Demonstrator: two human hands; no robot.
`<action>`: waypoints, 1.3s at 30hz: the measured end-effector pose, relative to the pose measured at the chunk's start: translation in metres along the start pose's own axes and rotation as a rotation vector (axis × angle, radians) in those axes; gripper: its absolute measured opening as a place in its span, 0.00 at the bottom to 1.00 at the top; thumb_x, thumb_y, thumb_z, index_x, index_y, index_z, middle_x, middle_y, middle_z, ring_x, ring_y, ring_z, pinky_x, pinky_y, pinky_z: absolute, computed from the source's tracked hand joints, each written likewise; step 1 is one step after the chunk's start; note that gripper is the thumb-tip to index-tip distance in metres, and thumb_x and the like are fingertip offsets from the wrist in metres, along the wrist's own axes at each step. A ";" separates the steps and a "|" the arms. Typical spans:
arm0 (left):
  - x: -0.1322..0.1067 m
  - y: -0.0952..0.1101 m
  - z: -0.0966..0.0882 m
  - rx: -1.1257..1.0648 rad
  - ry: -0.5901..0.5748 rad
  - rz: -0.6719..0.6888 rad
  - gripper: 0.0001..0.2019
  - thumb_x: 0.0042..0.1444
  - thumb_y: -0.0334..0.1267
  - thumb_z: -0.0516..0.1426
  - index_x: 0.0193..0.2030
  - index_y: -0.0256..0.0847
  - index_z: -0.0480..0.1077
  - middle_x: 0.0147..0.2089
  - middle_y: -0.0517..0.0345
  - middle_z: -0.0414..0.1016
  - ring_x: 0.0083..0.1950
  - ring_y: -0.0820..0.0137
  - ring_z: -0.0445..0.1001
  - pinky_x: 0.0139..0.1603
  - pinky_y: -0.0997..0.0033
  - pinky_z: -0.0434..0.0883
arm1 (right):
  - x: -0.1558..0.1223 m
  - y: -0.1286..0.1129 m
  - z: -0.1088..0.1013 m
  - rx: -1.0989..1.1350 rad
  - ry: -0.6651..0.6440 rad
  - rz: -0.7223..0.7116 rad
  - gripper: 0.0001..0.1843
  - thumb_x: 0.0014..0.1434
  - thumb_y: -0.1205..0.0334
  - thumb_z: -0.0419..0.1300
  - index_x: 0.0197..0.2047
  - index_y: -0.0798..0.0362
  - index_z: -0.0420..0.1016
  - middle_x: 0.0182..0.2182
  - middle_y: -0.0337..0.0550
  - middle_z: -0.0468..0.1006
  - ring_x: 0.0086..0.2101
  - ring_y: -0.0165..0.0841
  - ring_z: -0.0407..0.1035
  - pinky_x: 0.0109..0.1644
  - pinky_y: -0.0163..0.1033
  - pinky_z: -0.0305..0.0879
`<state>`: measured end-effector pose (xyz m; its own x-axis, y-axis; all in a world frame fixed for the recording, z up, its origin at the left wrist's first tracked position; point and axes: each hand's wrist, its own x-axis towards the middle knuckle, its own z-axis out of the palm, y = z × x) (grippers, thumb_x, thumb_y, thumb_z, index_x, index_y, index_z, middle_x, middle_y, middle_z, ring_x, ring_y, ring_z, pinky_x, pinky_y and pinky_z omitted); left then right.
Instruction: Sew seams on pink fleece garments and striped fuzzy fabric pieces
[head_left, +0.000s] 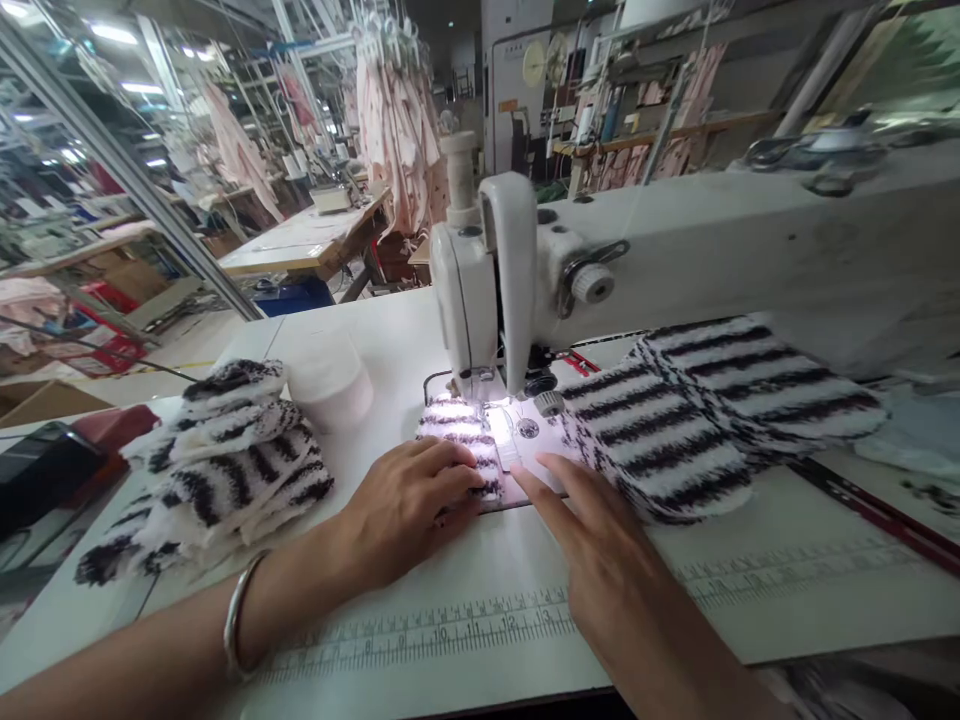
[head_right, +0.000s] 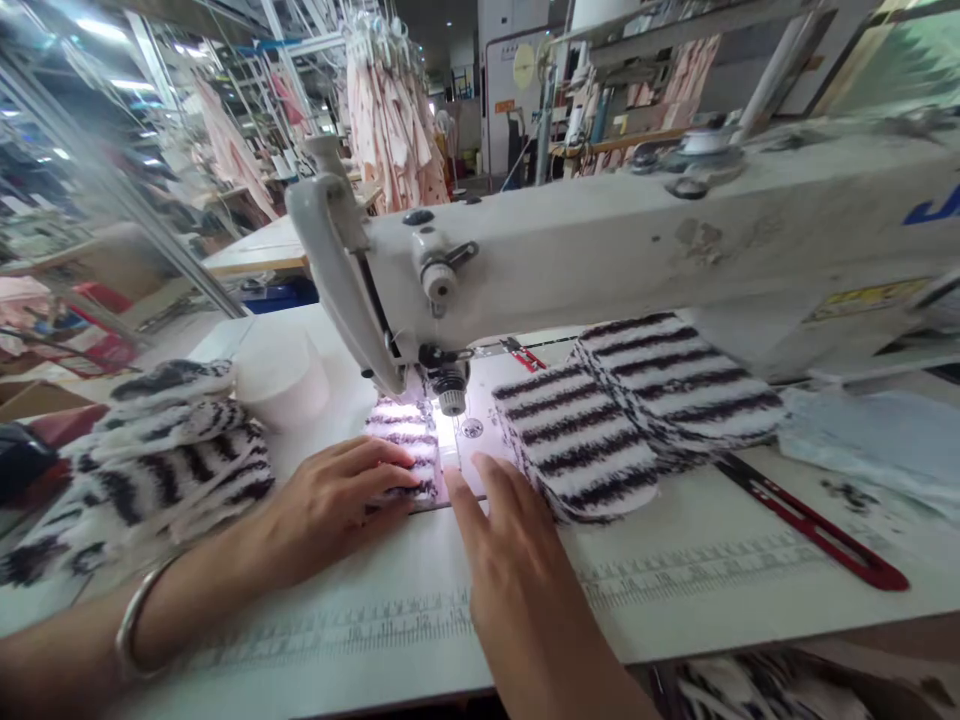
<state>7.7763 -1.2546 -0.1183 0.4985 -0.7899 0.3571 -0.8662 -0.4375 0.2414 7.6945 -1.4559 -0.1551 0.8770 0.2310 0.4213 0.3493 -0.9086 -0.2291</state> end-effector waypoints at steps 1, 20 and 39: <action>-0.001 0.000 0.002 0.002 0.017 0.008 0.05 0.60 0.34 0.55 0.41 0.39 0.71 0.43 0.54 0.75 0.42 0.68 0.72 0.42 0.65 0.73 | -0.003 -0.001 0.001 0.002 0.002 0.010 0.35 0.51 0.83 0.40 0.60 0.54 0.62 0.53 0.52 0.63 0.53 0.40 0.59 0.54 0.49 0.65; 0.005 0.000 0.011 0.026 0.060 -0.026 0.08 0.63 0.34 0.52 0.42 0.39 0.72 0.42 0.55 0.77 0.40 0.68 0.76 0.40 0.66 0.75 | 0.017 -0.020 0.017 -0.185 0.125 0.040 0.29 0.55 0.81 0.41 0.50 0.53 0.74 0.53 0.54 0.70 0.55 0.45 0.62 0.47 0.52 0.66; 0.015 -0.035 0.009 0.257 -0.018 -0.102 0.06 0.61 0.28 0.48 0.42 0.36 0.63 0.36 0.53 0.69 0.35 0.67 0.68 0.35 0.67 0.71 | 0.010 -0.024 0.020 -0.179 0.083 0.000 0.31 0.55 0.81 0.40 0.56 0.53 0.68 0.54 0.56 0.67 0.55 0.45 0.61 0.47 0.51 0.66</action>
<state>7.8140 -1.2550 -0.1294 0.5845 -0.7430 0.3259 -0.7932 -0.6078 0.0371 7.7015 -1.4250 -0.1625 0.8445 0.2079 0.4936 0.2783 -0.9578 -0.0726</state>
